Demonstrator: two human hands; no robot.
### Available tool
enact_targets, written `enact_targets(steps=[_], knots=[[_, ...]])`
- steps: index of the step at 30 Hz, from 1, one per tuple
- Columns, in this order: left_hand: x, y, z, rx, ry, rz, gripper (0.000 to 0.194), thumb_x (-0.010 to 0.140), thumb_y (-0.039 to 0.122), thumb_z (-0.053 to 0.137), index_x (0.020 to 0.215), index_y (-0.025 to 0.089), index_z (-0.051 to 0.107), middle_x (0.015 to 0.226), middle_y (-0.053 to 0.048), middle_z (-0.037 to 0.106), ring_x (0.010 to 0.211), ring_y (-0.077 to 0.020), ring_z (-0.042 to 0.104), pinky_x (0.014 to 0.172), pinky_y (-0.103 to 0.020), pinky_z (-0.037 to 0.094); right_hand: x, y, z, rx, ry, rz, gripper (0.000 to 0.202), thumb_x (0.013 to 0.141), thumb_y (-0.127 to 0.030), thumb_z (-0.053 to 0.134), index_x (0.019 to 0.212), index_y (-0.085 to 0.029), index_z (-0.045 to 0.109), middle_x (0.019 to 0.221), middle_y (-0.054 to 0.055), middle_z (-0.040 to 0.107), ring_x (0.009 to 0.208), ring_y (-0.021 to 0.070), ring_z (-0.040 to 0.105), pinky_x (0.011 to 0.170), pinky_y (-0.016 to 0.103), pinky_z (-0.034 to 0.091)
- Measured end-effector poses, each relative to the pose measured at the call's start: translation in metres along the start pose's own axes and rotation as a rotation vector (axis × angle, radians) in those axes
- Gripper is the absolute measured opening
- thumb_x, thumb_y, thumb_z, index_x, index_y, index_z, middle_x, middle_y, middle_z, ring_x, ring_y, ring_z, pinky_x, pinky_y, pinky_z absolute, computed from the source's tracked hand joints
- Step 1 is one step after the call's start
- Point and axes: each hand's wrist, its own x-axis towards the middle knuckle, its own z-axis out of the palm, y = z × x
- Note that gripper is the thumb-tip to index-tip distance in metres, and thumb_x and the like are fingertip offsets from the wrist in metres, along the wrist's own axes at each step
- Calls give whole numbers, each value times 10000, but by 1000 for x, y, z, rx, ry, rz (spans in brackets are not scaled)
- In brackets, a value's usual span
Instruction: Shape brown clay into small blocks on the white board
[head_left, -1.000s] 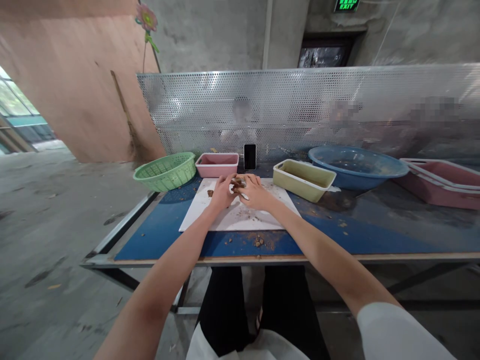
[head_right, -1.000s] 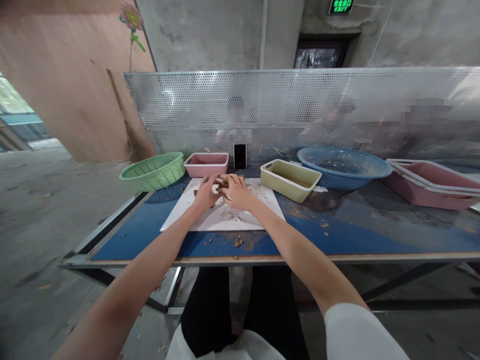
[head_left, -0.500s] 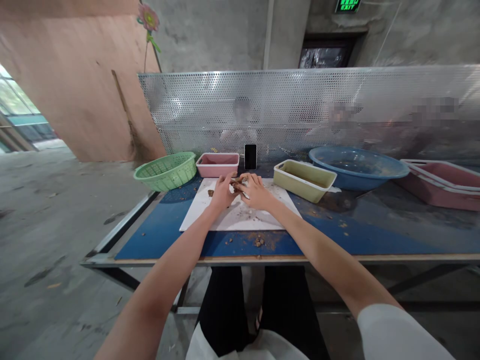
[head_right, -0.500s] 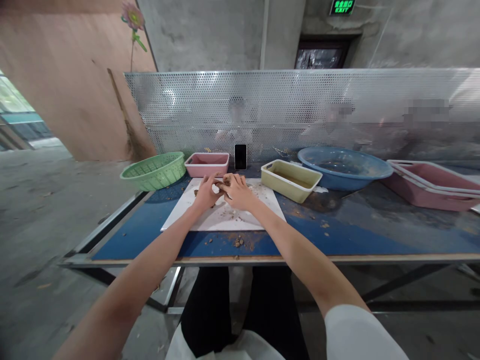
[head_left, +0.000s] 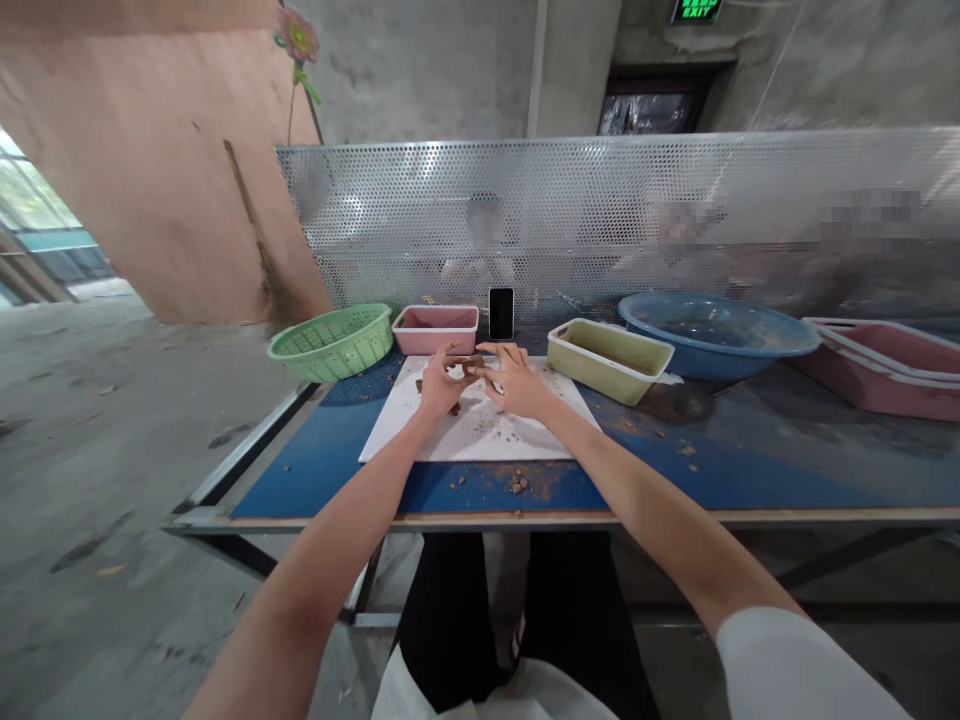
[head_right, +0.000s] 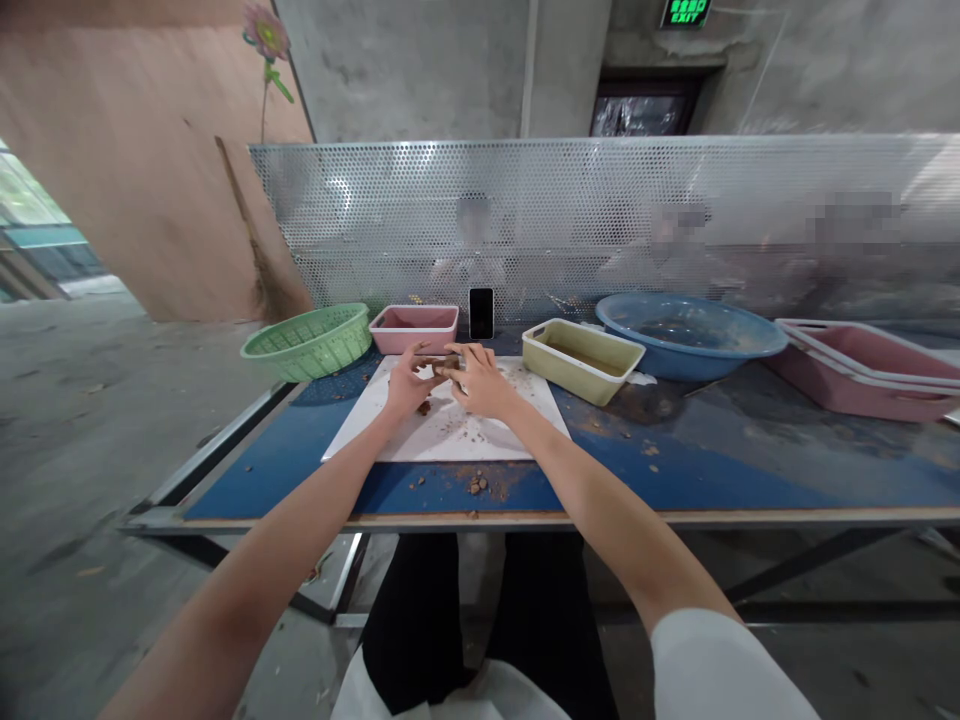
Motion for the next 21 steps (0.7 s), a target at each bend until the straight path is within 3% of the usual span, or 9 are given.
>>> enact_targets(steps=[3,7,11,15,21], knots=[[0,1,0,-17,5,-1,724,747,236,895,1403,225,590,1084,-80,815,1071,-271,720,974,-425,528,1,0,3,-18,8,47,565,983,-274,578,1548,-268,575,1685,146,325,1476,386,301,1176,605,318],[0,1,0,-24,-22,-4,741,743,236,902,1408,215,576,1082,-89,819,1056,-269,725,973,-427,523,2,1,6,-65,26,108,527,980,-251,570,1504,-219,615,1688,175,315,1488,390,287,1186,612,306],[0,-1,0,-19,-16,-8,724,753,223,890,1406,223,577,1077,-84,821,1043,-265,728,970,-426,523,2,0,6,-59,-18,22,534,973,-267,594,1506,-260,614,1698,148,309,1494,385,281,1194,620,297],[0,-1,-1,-21,-11,-11,706,763,261,891,1395,218,580,1048,-83,822,1050,-269,734,986,-435,517,2,-2,4,-84,24,96,511,982,-257,566,1489,-228,628,1687,170,327,1483,393,296,1173,625,316],[-1,0,-1,-25,-4,-19,677,756,242,883,1371,222,599,1058,-82,820,1037,-270,736,978,-436,524,2,-5,4,-62,-15,46,512,986,-258,551,1491,-264,632,1698,140,324,1479,399,292,1173,633,296]])
